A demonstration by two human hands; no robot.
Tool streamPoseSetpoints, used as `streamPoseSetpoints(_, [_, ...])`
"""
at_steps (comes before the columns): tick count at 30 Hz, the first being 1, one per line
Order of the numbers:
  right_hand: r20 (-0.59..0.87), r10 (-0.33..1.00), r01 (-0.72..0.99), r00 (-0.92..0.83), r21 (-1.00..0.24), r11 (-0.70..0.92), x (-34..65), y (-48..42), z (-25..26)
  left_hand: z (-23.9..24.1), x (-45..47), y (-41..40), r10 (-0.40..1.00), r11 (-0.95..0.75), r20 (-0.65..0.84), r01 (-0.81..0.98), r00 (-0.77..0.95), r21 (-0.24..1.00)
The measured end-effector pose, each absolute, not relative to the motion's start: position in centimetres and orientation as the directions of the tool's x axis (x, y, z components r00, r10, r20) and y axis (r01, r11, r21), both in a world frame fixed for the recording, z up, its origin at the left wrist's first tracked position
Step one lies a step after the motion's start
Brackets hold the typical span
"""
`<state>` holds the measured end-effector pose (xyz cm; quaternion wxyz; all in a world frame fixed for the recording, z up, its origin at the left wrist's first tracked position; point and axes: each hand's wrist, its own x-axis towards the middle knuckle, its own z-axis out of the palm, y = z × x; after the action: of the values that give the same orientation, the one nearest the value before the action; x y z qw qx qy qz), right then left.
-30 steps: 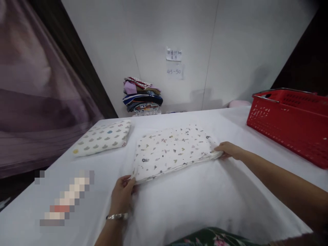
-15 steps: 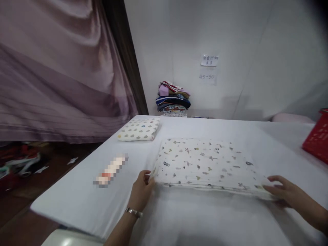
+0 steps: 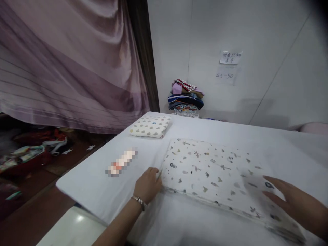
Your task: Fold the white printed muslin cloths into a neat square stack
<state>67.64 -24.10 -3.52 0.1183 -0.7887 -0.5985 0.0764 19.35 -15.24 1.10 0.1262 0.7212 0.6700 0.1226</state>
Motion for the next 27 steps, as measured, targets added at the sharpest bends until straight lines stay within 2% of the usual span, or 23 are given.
streamPoseSetpoints(2, [0.014,0.997,0.954,0.079,-0.293,-0.072,63.6,-21.1,-1.4,2.2,20.7,-13.3,0.974,-0.224,0.107,0.925,0.2,0.305])
streamPoseSetpoints(4, [0.008,0.999,0.958,-0.039,-0.283,0.04,60.2,-17.5,-0.3,2.5,22.6,-10.7,0.912,-0.404,0.194,0.874,0.362,0.269])
streamPoseSetpoints(7, [-0.025,0.992,0.965,-0.122,-0.238,0.113,58.4,-12.4,-0.7,1.1,25.3,-6.8,0.859,-0.511,0.128,0.837,0.495,0.194])
streamPoseSetpoints(9, [-0.054,0.997,0.986,-0.054,-0.16,0.045,59.5,-10.1,-2.0,-0.6,26.1,-4.9,0.883,-0.462,0.002,0.871,0.469,0.168])
streamPoseSetpoints(11, [-0.068,0.994,0.992,0.083,-0.094,-0.089,61.5,-9.0,-3.5,-2.3,26.1,-3.8,0.893,-0.429,-0.071,0.889,0.444,0.161])
streamPoseSetpoints(13, [-0.055,0.984,0.982,0.168,-0.078,-0.172,63.4,-8.6,-4.8,-3.4,25.6,-3.5,0.887,-0.443,-0.069,0.882,0.457,0.16])
streamPoseSetpoints(16, [-0.037,0.986,0.981,0.166,-0.101,-0.169,64.5,-8.6,-5.6,-3.9,25.1,-3.6,0.884,-0.454,-0.047,0.877,0.466,0.156])
streamPoseSetpoints(19, [-0.052,0.986,0.981,0.156,-0.109,-0.161,64.3,-8.7,-5.2,-2.9,25.3,-3.5,0.887,-0.426,-0.102,0.884,0.45,0.192])
streamPoseSetpoints(22, [0.034,0.986,0.985,0.165,-0.062,-0.162,64.5,-9.1,-4.6,-1.4,26.2,-2.9,0.9,-0.361,-0.168,0.903,0.403,0.233])
streamPoseSetpoints(24, [0.087,0.975,0.979,0.203,-0.013,-0.202,65.4,-9.5,-4.6,-0.8,27.2,-2.2,0.912,-0.354,-0.132,0.908,0.388,0.226])
streamPoseSetpoints(27, [0.021,0.957,0.957,0.289,0.004,-0.289,67.3,-10.0,-5.5,-1.3,28.4,-0.8,0.909,-0.399,-0.058,0.901,0.413,0.172])
